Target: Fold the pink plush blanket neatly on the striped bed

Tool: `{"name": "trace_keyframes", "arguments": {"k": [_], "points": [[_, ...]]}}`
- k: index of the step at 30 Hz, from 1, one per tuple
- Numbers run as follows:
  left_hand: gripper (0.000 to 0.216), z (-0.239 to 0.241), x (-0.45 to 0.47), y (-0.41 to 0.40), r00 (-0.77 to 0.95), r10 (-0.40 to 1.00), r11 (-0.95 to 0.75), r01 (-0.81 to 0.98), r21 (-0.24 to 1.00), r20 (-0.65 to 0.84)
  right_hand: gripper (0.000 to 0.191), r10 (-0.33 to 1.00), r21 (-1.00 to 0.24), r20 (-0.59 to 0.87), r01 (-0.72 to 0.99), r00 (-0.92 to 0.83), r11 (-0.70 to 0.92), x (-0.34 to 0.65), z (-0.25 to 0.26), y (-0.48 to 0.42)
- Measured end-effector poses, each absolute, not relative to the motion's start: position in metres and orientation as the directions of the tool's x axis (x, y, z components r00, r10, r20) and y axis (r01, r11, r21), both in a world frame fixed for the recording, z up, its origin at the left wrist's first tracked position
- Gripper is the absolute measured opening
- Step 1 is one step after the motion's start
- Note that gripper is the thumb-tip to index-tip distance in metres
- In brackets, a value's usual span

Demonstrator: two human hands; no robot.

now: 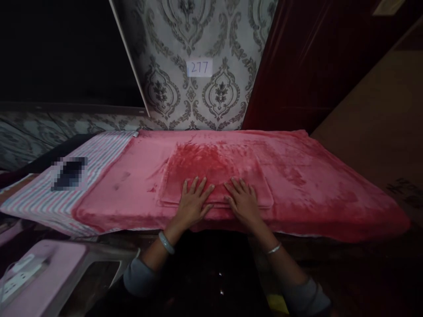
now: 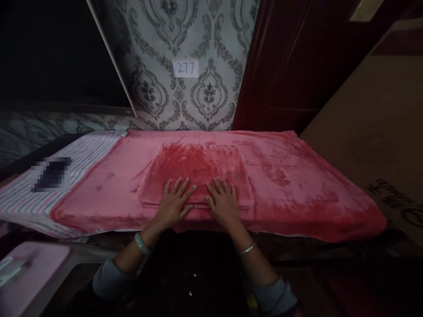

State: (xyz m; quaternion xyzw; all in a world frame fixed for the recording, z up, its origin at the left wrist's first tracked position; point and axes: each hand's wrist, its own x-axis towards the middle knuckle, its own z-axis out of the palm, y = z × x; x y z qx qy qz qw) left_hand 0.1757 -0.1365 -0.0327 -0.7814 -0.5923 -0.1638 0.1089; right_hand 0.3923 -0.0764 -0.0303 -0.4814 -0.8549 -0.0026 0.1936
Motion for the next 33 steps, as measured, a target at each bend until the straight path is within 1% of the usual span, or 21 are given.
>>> {"name": "trace_keyframes", "arguments": {"k": [5,8,11,14,17,20,22,25,27,30,33], "points": [[0.061,-0.031,0.176,-0.137,0.237,0.876,-0.279,0.959,0.04,0.421,0.048,0.794,-0.225,0.244,0.764,-0.557,0.605,0.371,0.007,-0.037],[0.063,-0.027,0.183,-0.138,0.23,0.872,-0.28,0.959,0.054,0.431,0.051,0.733,-0.246,0.187,0.692,-0.654,0.679,0.351,0.021,-0.012],[0.061,-0.032,0.195,-0.14,0.242,0.849,-0.299,0.953,0.048,0.47,0.053,0.653,-0.261,0.115,0.612,-0.748,0.747,0.332,0.023,0.007],[0.058,-0.044,0.204,-0.141,0.222,0.814,-0.295,0.954,0.052,0.537,0.056,0.595,-0.201,0.018,0.58,-0.804,0.79,0.321,0.016,0.025],[0.057,-0.052,0.206,-0.142,0.205,0.802,-0.289,0.955,0.064,0.561,0.06,0.573,-0.127,0.003,0.569,-0.819,0.813,0.314,0.01,0.049],[0.058,-0.053,0.206,-0.144,0.201,0.807,-0.279,0.959,0.057,0.556,0.06,0.607,-0.085,-0.006,0.605,-0.795,0.792,0.309,0.01,0.079],[0.059,-0.051,0.205,-0.145,0.197,0.811,-0.269,0.962,0.053,0.551,0.061,0.661,-0.066,-0.015,0.66,-0.75,0.748,0.305,0.012,0.099],[0.06,-0.051,0.206,-0.146,0.202,0.809,-0.266,0.963,0.037,0.552,0.061,0.761,-0.076,-0.018,0.76,-0.649,0.646,0.3,0.01,0.122],[0.061,-0.052,0.206,-0.146,0.204,0.81,-0.262,0.965,0.027,0.55,0.06,0.8,-0.096,0.013,0.796,-0.599,0.598,0.299,0.004,0.131],[0.063,-0.053,0.206,-0.146,0.206,0.819,-0.26,0.965,0.026,0.535,0.057,0.806,-0.121,0.098,0.797,-0.584,0.592,0.3,-0.007,0.135],[0.064,-0.054,0.206,-0.146,0.207,0.819,-0.266,0.963,0.033,0.535,0.055,0.8,-0.127,0.131,0.791,-0.585,0.599,0.301,-0.013,0.134]]}}
